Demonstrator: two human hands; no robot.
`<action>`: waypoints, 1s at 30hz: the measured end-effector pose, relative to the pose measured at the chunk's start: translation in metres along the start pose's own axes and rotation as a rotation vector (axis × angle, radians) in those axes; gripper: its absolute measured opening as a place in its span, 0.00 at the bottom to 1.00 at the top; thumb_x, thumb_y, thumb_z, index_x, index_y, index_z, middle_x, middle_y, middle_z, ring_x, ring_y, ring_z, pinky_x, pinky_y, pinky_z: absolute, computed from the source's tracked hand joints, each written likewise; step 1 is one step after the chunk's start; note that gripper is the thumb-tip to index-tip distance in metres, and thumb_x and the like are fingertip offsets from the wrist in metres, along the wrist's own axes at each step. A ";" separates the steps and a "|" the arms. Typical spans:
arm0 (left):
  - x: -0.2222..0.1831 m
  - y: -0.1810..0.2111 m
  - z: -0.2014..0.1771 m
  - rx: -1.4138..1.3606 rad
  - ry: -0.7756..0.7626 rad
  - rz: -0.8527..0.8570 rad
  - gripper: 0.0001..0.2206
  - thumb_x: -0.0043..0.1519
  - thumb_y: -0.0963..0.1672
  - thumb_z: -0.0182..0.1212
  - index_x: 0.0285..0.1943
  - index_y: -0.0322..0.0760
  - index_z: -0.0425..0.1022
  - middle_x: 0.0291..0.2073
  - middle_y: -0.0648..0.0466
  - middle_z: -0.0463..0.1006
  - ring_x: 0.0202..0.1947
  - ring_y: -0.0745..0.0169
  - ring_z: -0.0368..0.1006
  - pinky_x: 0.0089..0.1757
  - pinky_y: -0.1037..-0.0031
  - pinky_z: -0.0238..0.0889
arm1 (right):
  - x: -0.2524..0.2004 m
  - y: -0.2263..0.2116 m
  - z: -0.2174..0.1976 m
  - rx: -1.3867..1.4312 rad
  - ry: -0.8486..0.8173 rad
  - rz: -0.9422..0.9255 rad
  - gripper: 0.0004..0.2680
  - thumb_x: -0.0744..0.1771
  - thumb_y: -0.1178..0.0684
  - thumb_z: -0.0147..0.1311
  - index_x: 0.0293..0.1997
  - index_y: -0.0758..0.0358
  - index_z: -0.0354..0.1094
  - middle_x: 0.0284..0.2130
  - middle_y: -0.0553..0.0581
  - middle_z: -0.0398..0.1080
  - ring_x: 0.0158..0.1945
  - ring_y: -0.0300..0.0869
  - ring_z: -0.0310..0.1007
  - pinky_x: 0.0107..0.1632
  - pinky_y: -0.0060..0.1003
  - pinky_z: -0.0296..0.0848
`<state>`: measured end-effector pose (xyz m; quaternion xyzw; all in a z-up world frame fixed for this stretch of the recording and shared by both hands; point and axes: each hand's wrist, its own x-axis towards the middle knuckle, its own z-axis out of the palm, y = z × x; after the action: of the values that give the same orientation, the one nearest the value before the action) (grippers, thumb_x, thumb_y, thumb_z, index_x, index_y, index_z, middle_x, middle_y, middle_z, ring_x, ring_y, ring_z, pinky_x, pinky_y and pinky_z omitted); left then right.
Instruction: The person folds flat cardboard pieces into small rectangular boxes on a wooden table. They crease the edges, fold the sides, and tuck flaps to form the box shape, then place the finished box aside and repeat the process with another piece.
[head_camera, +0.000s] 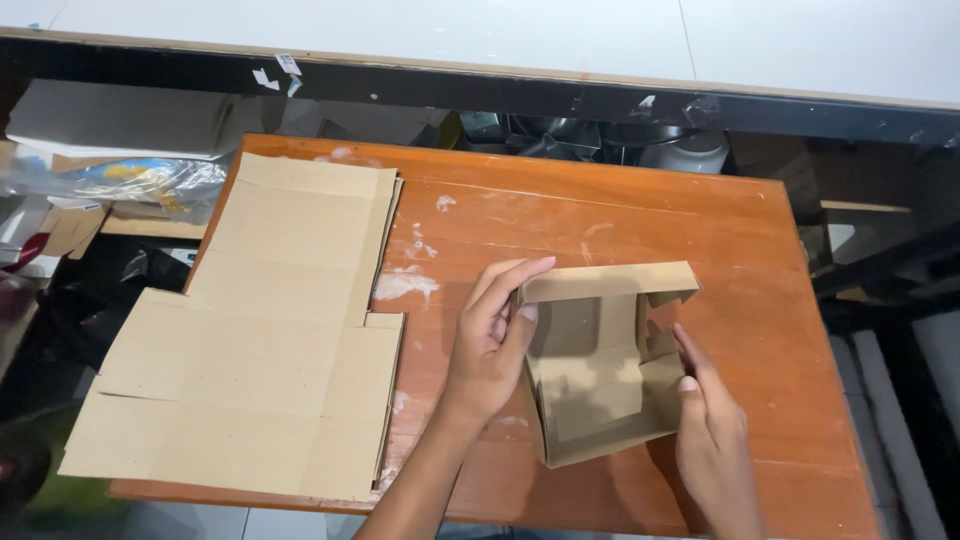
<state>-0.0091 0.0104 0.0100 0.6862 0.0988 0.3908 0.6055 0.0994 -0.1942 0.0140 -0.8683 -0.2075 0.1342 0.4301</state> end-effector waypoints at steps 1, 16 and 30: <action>-0.001 0.003 0.000 0.010 -0.019 -0.027 0.17 0.71 0.45 0.49 0.65 0.36 0.73 0.56 0.51 0.73 0.49 0.65 0.69 0.47 0.79 0.60 | 0.001 -0.001 -0.001 0.023 -0.020 0.030 0.21 0.68 0.55 0.32 0.72 0.55 0.58 0.69 0.54 0.63 0.73 0.44 0.60 0.71 0.39 0.53; -0.028 0.046 -0.010 0.050 -0.271 0.204 0.14 0.64 0.36 0.57 0.58 0.37 0.74 0.54 0.46 0.77 0.55 0.52 0.77 0.56 0.64 0.76 | 0.004 0.005 0.002 0.223 -0.025 -0.136 0.19 0.71 0.53 0.32 0.71 0.66 0.57 0.68 0.59 0.62 0.73 0.46 0.58 0.73 0.40 0.53; -0.051 0.033 0.010 0.444 -0.215 0.723 0.03 0.61 0.35 0.63 0.40 0.30 0.75 0.43 0.42 0.78 0.45 0.45 0.83 0.55 0.43 0.76 | 0.000 0.003 -0.003 0.327 0.016 -0.069 0.21 0.66 0.52 0.46 0.67 0.63 0.64 0.63 0.54 0.71 0.66 0.41 0.69 0.62 0.38 0.70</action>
<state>-0.0479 -0.0366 0.0197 0.8268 -0.1299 0.4735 0.2745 0.1009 -0.1979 0.0134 -0.7802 -0.2091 0.1444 0.5716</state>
